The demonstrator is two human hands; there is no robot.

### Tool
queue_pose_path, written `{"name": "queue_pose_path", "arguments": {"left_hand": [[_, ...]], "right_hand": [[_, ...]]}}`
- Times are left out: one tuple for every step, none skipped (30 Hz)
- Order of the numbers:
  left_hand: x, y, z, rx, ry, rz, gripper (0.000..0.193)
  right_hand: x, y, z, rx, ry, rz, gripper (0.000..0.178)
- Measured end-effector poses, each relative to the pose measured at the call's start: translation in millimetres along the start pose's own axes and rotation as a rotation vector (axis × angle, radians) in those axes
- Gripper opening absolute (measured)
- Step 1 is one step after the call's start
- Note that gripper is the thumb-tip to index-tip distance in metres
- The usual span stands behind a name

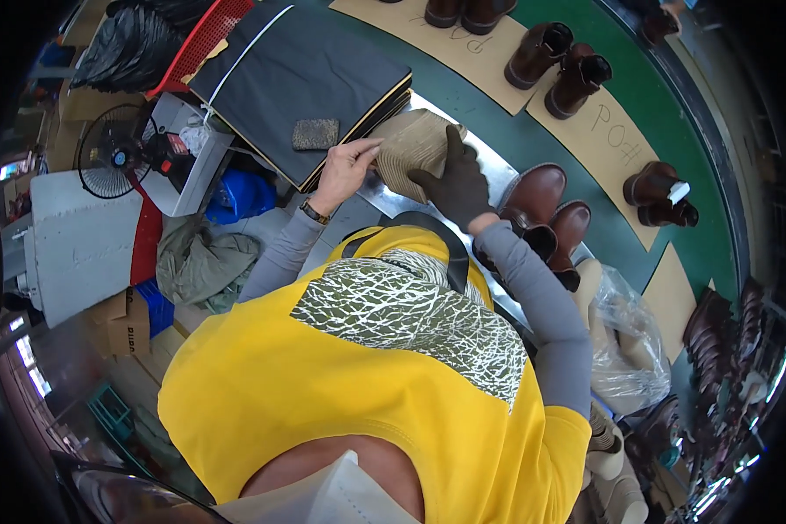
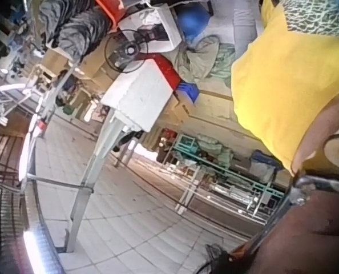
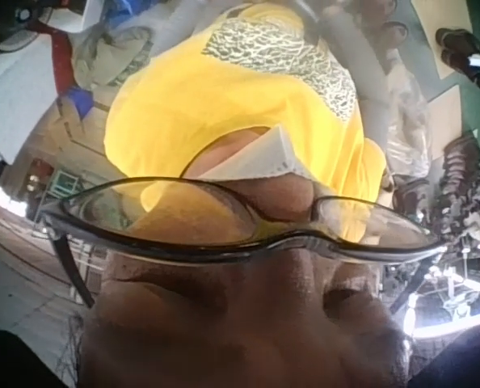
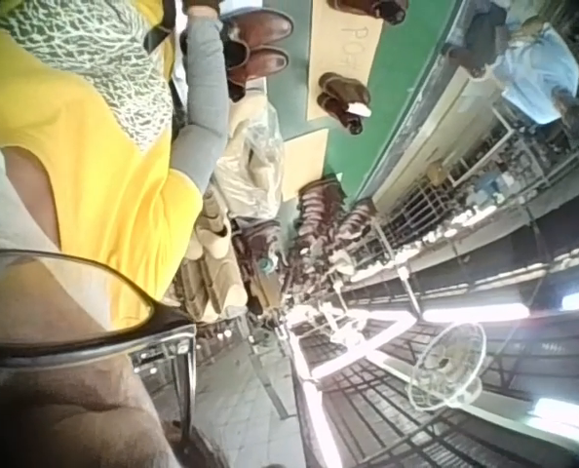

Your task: Inspecting and organizing finished leather shoes on a factory production line.

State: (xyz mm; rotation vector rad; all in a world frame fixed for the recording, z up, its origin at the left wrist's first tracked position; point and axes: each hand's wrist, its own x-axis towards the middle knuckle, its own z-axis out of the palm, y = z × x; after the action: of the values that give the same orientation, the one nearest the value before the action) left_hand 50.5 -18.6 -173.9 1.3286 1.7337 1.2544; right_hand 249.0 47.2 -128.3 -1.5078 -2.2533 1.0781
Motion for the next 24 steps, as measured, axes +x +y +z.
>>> {"name": "queue_pose_path", "arguments": {"left_hand": [[0, 0, -1, -0.043, -0.052, -0.016, 0.022], [2, 0, -2, -0.037, -0.059, -0.021, 0.023], [4, 1, -3, -0.037, -0.052, -0.024, 0.023], [7, 4, -4, 0.013, -0.087, 0.008, 0.023], [10, 8, -5, 0.063, -0.122, 0.041, 0.024], [11, 13, -6, 0.064, -0.123, 0.042, 0.024], [13, 20, -7, 0.129, -0.148, 0.046, 0.025], [14, 24, -7, 0.194, -0.172, 0.05, 0.026], [13, 26, -6, 0.195, -0.172, 0.052, 0.026], [11, 26, -5, 0.155, -0.174, 0.039, 0.026], [9, 26, -4, 0.116, -0.177, 0.026, 0.026], [8, 23, -1, 0.119, -0.117, 0.113, 0.023], [9, 25, 0, 0.119, -0.116, 0.115, 0.023], [9, 27, 0, 0.157, -0.042, 0.2, 0.021], [8, 30, -1, 0.195, 0.033, 0.283, 0.019], [7, 34, -4, 0.197, 0.039, 0.284, 0.019], [6, 39, -8, 0.192, 0.102, 0.304, 0.017], [6, 44, -13, 0.188, 0.166, 0.322, 0.016], [8, 50, -19, 0.191, 0.178, 0.321, 0.016], [10, 59, -28, -0.069, 0.197, 0.145, 0.016], [13, 70, -38, -0.328, 0.213, -0.03, 0.016], [20, 82, -50, -0.558, 0.262, -0.017, 0.018], [28, 93, -65, -0.785, 0.314, -0.001, 0.019], [33, 99, -83, -0.717, 0.342, 0.134, 0.022]], "right_hand": [[-1, 0, -5, -0.003, -0.006, -0.005, 0.078], [-2, -1, -9, -0.163, 0.101, -0.273, 0.075], [-2, -1, -10, -0.32, 0.209, -0.541, 0.073], [-1, -1, -8, -0.308, 0.137, -0.563, 0.08], [-2, -3, -5, -0.307, 0.138, -0.562, 0.08], [-2, -5, -3, -0.382, 0.083, -0.541, 0.077], [-1, -6, -2, -0.457, 0.029, -0.521, 0.075], [2, 0, 3, -0.424, 0.036, -0.533, 0.071], [3, 5, 1, -0.424, 0.038, -0.534, 0.071], [3, 6, -1, -0.446, 0.044, -0.553, 0.069], [3, 6, -3, -0.468, 0.051, -0.573, 0.066], [6, 5, -5, -0.469, 0.049, -0.578, 0.066], [10, 2, -9, -0.465, 0.045, -0.596, 0.064], [12, -1, -12, -0.462, 0.041, -0.614, 0.062], [12, -3, -12, -0.462, 0.042, -0.617, 0.062], [13, -5, -12, -0.437, 0.01, -0.614, 0.061], [13, -8, -12, -0.412, -0.022, -0.613, 0.059], [13, -9, -11, -0.412, -0.023, -0.622, 0.059], [13, -10, -9, -0.427, -0.021, -0.629, 0.059], [12, -12, -9, -0.442, -0.017, -0.635, 0.058], [12, -15, -12, -0.443, -0.017, -0.646, 0.058], [13, -20, -15, -0.475, -0.057, -0.637, 0.058], [16, -25, -16, -0.503, -0.098, -0.631, 0.057], [19, -33, -18, -0.498, -0.103, -0.649, 0.057]]}}
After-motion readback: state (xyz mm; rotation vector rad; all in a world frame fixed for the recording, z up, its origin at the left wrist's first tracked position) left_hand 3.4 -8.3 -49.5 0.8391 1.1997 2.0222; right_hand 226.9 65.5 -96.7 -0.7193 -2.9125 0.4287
